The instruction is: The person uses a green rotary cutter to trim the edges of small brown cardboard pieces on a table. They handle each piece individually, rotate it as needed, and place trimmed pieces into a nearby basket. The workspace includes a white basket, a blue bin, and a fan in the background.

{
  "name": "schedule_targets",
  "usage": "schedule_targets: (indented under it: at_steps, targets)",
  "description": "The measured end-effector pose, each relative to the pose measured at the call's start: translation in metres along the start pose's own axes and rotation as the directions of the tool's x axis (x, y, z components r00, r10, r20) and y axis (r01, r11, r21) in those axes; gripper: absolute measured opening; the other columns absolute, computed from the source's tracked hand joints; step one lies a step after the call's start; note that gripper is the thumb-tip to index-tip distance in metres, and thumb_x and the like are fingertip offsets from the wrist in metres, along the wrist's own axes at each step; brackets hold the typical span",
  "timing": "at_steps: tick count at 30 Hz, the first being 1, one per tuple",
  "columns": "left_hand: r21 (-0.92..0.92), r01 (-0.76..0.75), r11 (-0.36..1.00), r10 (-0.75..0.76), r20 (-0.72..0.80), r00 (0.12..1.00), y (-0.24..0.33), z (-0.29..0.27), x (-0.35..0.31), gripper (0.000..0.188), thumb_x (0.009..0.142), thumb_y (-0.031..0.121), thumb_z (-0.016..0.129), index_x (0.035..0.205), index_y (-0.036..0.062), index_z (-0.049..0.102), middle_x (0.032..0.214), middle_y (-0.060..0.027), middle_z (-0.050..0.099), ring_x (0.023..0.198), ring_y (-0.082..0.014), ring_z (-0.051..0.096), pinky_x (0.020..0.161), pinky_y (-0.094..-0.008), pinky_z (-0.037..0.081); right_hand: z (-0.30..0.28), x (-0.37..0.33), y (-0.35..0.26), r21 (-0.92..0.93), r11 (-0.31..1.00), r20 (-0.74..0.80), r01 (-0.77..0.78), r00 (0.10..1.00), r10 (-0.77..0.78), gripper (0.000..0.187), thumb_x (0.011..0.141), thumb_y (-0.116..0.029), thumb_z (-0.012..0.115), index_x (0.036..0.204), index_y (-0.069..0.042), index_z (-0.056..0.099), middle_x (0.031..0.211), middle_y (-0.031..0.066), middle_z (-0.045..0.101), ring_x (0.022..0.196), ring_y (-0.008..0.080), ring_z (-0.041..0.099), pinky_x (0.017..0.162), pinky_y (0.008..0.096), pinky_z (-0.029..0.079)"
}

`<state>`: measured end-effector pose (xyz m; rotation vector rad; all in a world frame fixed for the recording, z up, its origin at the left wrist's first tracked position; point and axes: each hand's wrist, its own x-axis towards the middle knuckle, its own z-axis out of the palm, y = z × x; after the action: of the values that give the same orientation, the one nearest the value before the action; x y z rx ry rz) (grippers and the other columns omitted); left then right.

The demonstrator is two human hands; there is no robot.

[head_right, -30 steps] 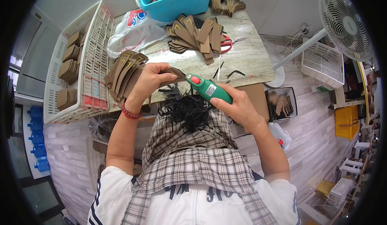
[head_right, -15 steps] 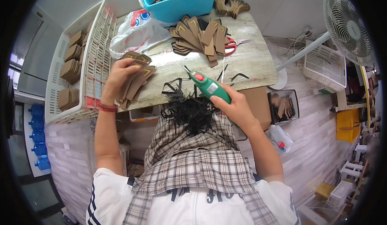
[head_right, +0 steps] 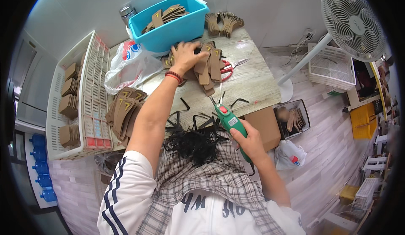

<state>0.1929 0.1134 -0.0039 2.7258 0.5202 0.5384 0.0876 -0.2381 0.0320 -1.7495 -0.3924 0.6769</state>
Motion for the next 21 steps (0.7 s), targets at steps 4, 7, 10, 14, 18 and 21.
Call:
schedule_targets:
  at_steps: [4, 7, 10, 14, 18, 21]
  targets:
    - [0.063, -0.108, 0.992, 0.108, 0.012, 0.994, 0.003, 0.018, -0.027, 0.06, 0.074, 0.063, 0.058, 0.106, 0.014, 0.07, 0.116, -0.0081, 0.061, 0.122, -0.0302, 0.042, 0.106, -0.0634, 0.014, -0.005, -0.003, 0.013, 0.048, 0.999, -0.051, -0.011, 0.999, 0.014, 0.037, 0.088, -0.022, 0.066, 0.117, 0.0, 0.058, 0.079, 0.0015, 0.06, 0.06, 0.0069, 0.054, 0.049, 0.0218, 0.046]
    - [0.049, -0.156, 0.987, 0.158, -0.042, 0.987, 0.008, 0.012, -0.064, 0.053, 0.076, 0.057, 0.062, 0.104, 0.0126, 0.07, 0.117, -0.0078, 0.061, 0.126, -0.0332, 0.039, 0.106, -0.0634, 0.013, -0.004, -0.007, 0.02, 0.058, 0.998, -0.043, -0.018, 0.999, 0.02, 0.037, 0.088, -0.023, 0.066, 0.116, 0.0, 0.059, 0.078, 0.0016, 0.059, 0.059, 0.007, 0.053, 0.048, 0.022, 0.045]
    - [-0.001, -0.109, 0.994, 0.108, -0.038, 0.993, 0.013, 0.006, -0.09, 0.05, 0.077, 0.052, 0.063, 0.107, 0.0123, 0.069, 0.123, -0.0095, 0.058, 0.13, -0.0368, 0.035, 0.106, -0.0652, 0.009, -0.004, -0.007, 0.022, 0.059, 0.998, -0.039, -0.006, 0.999, 0.009, 0.038, 0.088, -0.025, 0.066, 0.115, 0.001, 0.058, 0.076, 0.0018, 0.058, 0.058, 0.0072, 0.052, 0.046, 0.0221, 0.045]
    - [-0.041, 0.063, 0.997, -0.064, -0.016, 0.998, 0.021, -0.012, -0.104, 0.049, 0.076, 0.049, 0.064, 0.109, 0.0134, 0.069, 0.127, -0.0134, 0.054, 0.134, -0.0373, 0.029, 0.108, -0.0652, 0.006, -0.004, -0.011, 0.02, 0.041, 0.999, -0.04, 0.036, 0.999, -0.035, 0.036, 0.09, -0.025, 0.062, 0.115, 0.0, 0.057, 0.074, 0.0034, 0.059, 0.054, 0.0069, 0.051, 0.049, 0.0221, 0.043]
    - [0.114, 0.275, 0.955, -0.277, 0.002, 0.961, 0.039, -0.011, -0.075, 0.043, 0.073, 0.052, 0.068, 0.089, 0.0124, 0.075, 0.109, -0.0098, 0.063, 0.115, -0.0279, 0.046, 0.106, -0.06, 0.014, -0.003, -0.013, 0.014, 0.069, 0.998, -0.042, -0.001, 0.999, 0.004, 0.034, 0.09, -0.025, 0.062, 0.114, 0.0, 0.057, 0.074, 0.0033, 0.059, 0.054, 0.007, 0.051, 0.048, 0.022, 0.043]
    - [0.099, 0.292, 0.951, -0.292, -0.017, 0.956, 0.04, 0.001, -0.065, 0.045, 0.072, 0.051, 0.069, 0.087, 0.0101, 0.074, 0.102, -0.0101, 0.065, 0.108, -0.0285, 0.05, 0.101, -0.0603, 0.018, -0.001, -0.013, 0.009, 0.077, 0.997, -0.069, 0.009, 0.998, -0.004, 0.033, 0.091, -0.025, 0.062, 0.113, 0.0, 0.058, 0.073, 0.0032, 0.059, 0.053, 0.0069, 0.051, 0.047, 0.022, 0.043]
